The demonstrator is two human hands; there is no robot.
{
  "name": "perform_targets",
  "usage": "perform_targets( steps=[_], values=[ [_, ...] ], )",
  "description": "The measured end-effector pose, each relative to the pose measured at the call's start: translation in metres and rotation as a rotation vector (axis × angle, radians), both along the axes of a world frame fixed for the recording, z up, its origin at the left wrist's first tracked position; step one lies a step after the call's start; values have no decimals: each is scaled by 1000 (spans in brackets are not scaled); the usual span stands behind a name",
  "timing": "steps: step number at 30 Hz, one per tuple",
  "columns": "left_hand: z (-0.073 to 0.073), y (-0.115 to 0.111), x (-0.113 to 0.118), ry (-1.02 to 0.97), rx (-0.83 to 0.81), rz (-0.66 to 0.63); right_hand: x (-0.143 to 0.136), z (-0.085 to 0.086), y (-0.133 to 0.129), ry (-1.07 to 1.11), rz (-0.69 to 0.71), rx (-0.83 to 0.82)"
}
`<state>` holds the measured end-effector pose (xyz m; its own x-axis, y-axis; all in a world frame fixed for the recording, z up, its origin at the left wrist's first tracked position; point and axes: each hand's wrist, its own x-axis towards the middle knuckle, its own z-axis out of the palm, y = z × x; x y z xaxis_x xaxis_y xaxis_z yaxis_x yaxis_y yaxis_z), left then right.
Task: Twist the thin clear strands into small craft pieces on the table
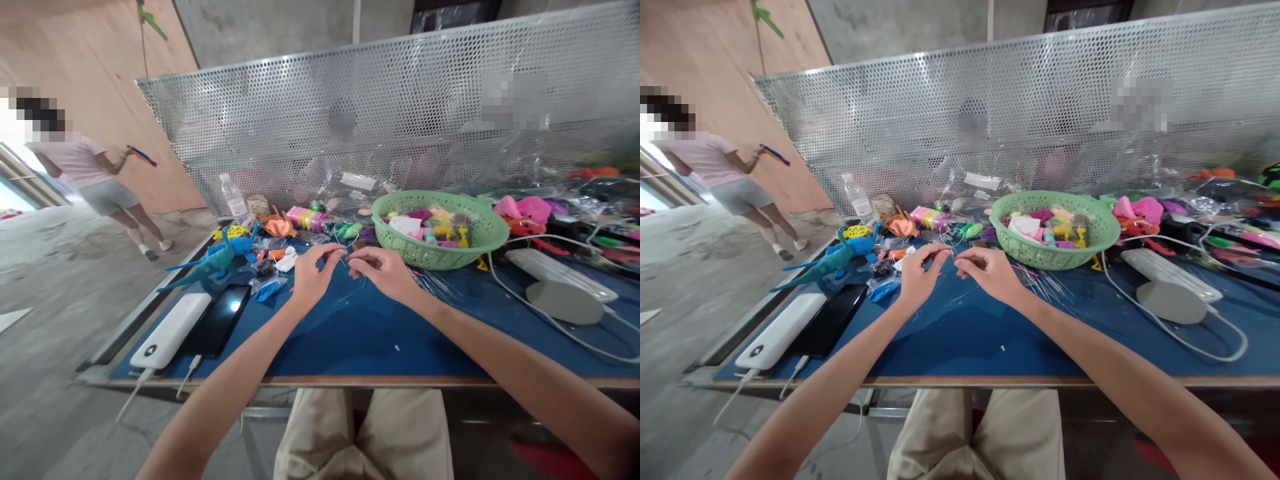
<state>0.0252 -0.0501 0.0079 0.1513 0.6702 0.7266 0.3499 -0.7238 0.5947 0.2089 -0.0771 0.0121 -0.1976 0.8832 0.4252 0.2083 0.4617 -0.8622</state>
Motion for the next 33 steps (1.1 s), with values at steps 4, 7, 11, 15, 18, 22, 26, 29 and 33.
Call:
perform_targets(
  steps=[4, 7, 11, 15, 18, 22, 26, 29, 33],
  values=[
    [-1, -1, 1, -8, -3, -13, 2, 2, 2, 5, 91, -145],
    [-1, -2, 1, -14, -26, -34, 3, 3, 2, -30, 77, -140],
    [0, -4, 3, -51, -111, -40, 2, 2, 2, -158, -8, -39],
    [1, -4, 3, -57, -186, -59, 2, -3, 1, -277, -114, 121],
    [2, -2, 0, -27, -183, -78, 3, -7, 3, -377, -194, 285],
    [2, 0, -3, 33, -138, -99, 7, -11, 8, -460, -241, 441],
    [3, 0, -3, 105, -135, -151, 7, -13, 10, -452, -265, 458],
    [2, 0, -1, 141, -112, -166, 6, -14, 13, -388, -281, 379],
    [0, 3, -4, 259, 140, -24, 11, -15, 21, -298, -236, 266]
  ],
)
